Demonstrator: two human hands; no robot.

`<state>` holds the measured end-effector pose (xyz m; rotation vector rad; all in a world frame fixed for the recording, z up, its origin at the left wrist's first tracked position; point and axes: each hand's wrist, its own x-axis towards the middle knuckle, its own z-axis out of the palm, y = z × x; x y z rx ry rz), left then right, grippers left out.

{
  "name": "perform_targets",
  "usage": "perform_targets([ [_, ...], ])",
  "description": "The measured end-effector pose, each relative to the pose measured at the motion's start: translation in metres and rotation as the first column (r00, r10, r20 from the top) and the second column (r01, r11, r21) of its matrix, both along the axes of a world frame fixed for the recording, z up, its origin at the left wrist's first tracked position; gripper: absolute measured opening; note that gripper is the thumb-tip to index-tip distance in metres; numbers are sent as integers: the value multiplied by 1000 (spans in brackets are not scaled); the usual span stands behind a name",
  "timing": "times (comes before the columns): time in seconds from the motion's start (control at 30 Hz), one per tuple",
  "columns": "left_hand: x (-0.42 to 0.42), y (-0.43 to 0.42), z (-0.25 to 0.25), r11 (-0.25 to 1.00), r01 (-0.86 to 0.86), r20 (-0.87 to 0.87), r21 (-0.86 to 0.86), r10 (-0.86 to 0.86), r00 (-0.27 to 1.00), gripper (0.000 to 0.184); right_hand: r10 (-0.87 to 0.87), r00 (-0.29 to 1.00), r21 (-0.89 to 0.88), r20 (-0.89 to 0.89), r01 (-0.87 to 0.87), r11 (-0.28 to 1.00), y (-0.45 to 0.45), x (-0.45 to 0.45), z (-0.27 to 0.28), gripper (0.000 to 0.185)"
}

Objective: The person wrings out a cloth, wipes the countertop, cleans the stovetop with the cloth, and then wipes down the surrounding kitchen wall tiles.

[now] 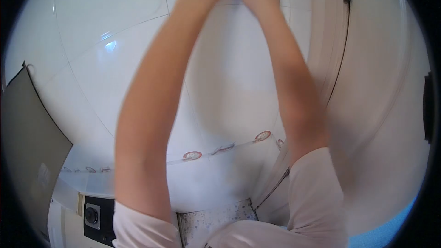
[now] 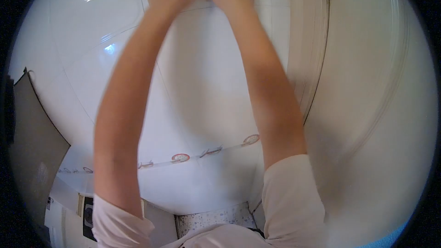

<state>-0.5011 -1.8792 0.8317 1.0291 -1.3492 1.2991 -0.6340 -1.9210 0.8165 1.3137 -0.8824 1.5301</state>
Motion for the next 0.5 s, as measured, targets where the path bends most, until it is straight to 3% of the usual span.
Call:
perform_targets([
  [0.03, 0, 4, -22, 995, 12, 10, 104, -13, 1000, 51, -18, 1000, -4, 6, 18, 1000, -6, 2, -28, 57],
  [0.1, 10, -10, -99, 975, 187, 81, -124, -178, 981, 45, 92, 995, -43, -32, -93, 995, 1, 8, -115, 49],
  [0.13, 12, 1, -143, 971, 238, 76, -5, -237, 969, 47, 96, 995, 94, 2, -96, 991, 10, 12, -165, 54],
  [0.17, 13, 9, -192, 964, 244, 57, 103, -251, 966, 52, 79, 997, 124, -17, -76, 989, 13, 14, -217, 53],
  [0.23, 17, 32, -297, 882, 244, -11, 404, -261, 965, 59, 221, 974, 308, 47, -225, 924, 38, 26, -325, 47],
  [0.3, 27, 40, -424, 781, 260, -90, 568, -255, 963, 63, 211, 960, 521, 182, -277, 807, 49, 37, -453, 45],
  [0.33, 30, 46, -483, 753, 231, -84, 617, -229, 970, 62, 258, 930, 531, 261, -361, 767, 70, 47, -501, 47],
  [0.37, 33, 58, -531, 715, 240, -97, 657, -235, 967, 59, 233, 961, 593, 152, -277, 756, 82, 45, -554, 48],
  [0.4, 36, 69, -570, 670, 267, -125, 693, -253, 959, 57, 243, 958, 688, 151, -278, 671, 93, 41, -594, 48],
  [0.43, 39, 76, -591, 620, 292, -154, 728, -267, 951, 55, 253, 955, 773, 153, -275, 572, 99, 39, -615, 48],
  [0.5, 41, 73, -591, 637, 324, -168, 699, -295, 941, 53, 235, 965, 722, 120, -247, 646, 98, 39, -600, 44],
])
